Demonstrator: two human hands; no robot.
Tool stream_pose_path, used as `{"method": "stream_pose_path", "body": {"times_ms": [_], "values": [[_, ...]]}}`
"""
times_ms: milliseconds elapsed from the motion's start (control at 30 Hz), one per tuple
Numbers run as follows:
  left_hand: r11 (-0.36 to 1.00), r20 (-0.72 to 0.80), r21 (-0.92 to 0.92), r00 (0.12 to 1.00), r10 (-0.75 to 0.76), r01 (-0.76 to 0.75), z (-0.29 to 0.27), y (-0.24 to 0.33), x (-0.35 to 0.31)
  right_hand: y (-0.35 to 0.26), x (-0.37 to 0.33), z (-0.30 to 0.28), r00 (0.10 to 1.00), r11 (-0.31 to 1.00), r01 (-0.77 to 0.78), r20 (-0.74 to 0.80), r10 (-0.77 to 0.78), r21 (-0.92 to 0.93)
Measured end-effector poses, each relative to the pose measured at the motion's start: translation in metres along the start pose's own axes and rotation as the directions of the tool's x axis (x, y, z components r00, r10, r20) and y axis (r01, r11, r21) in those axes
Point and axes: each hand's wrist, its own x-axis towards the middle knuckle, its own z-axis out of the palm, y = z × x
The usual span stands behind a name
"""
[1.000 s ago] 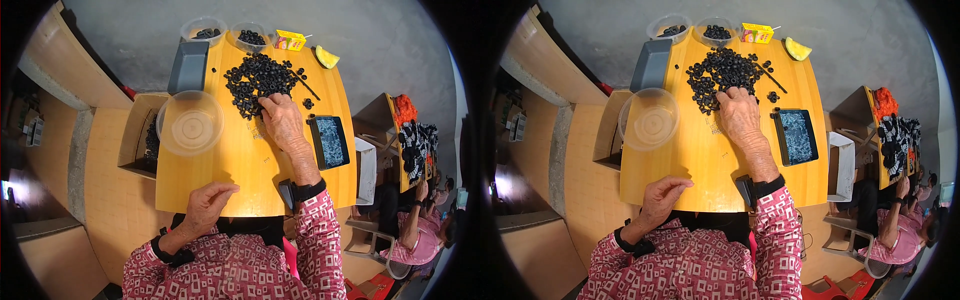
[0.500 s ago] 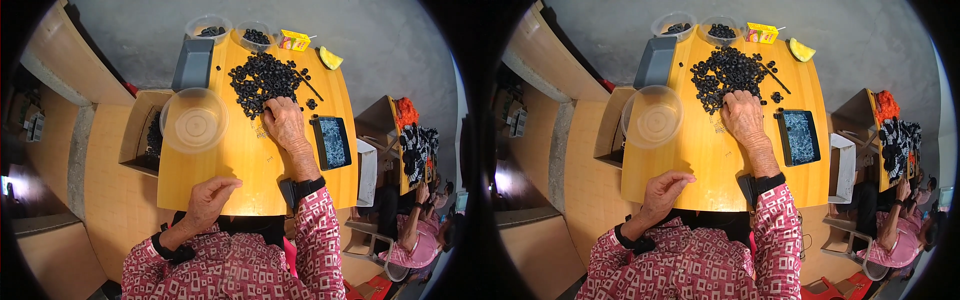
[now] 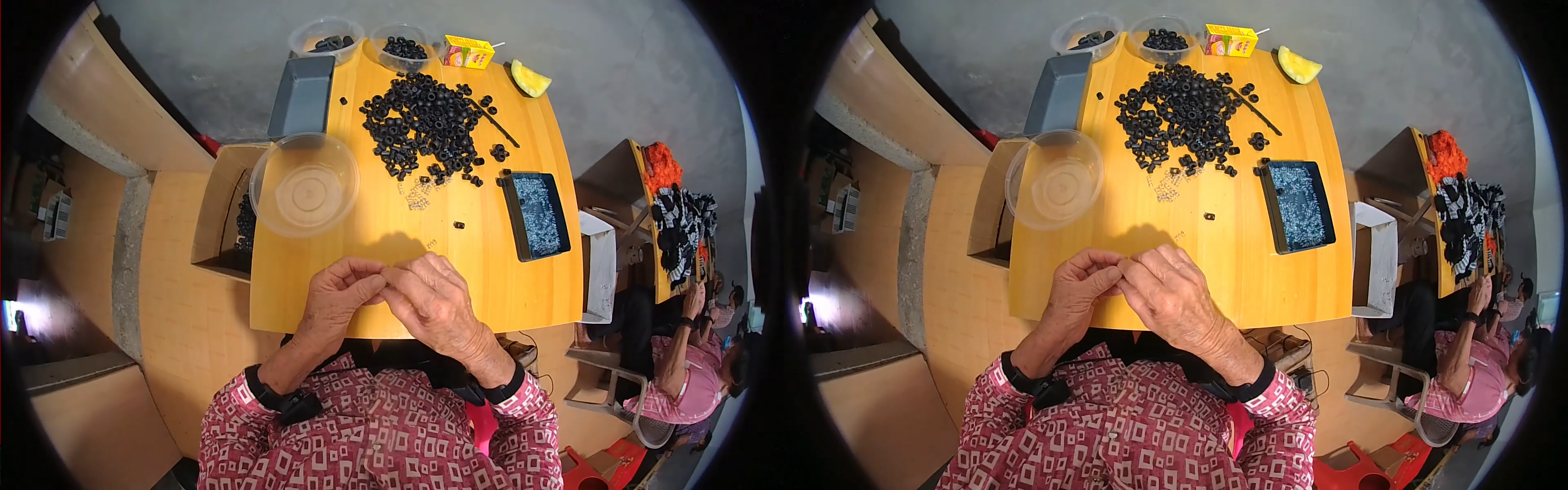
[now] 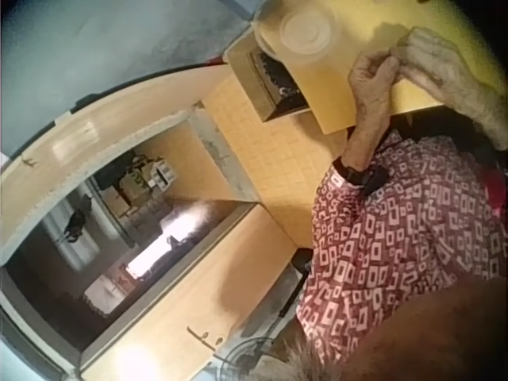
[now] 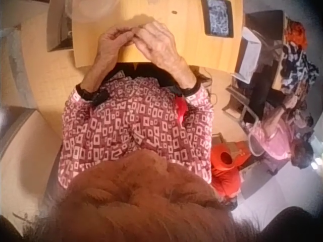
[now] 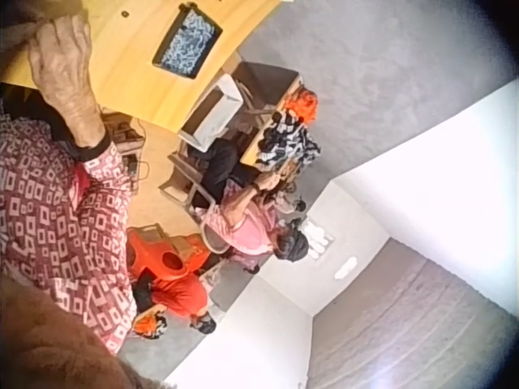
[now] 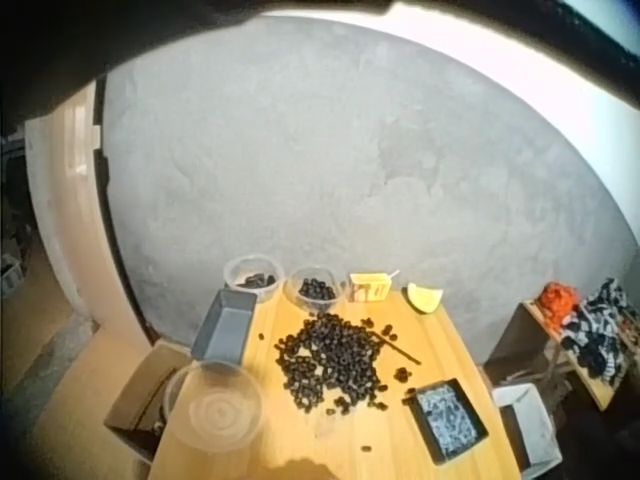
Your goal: The person assembles small black rubber parts and yellow plastic parts by hand on a table.
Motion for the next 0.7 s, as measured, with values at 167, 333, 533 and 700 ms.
{"method": "stream_pose_path", "body": {"times_ms": [167, 333, 533, 700], "values": [[0.989, -0.035, -0.115, 0.995, -0.094, 0.089, -0.002, 0.01, -0.009, 0.033, -0.001, -0.023, 0.988, 0.989, -0.15, -0.021, 0.15, -0.007], [0.97, -0.018, -0.196, 0.989, -0.148, 0.142, 0.002, 0.015, -0.009, 0.064, -0.005, -0.023, 0.966, 0.963, -0.254, 0.03, 0.258, -0.09], [0.977, -0.01, -0.151, 0.988, -0.151, 0.148, 0.007, 0.015, -0.007, 0.069, -0.003, -0.008, 0.984, 0.956, -0.16, 0.035, 0.174, -0.246], [0.953, 0.069, -0.221, 0.978, -0.197, 0.208, 0.01, 0.017, -0.004, 0.048, -0.01, -0.014, 0.96, 0.96, -0.278, -0.029, 0.278, -0.018]]}}
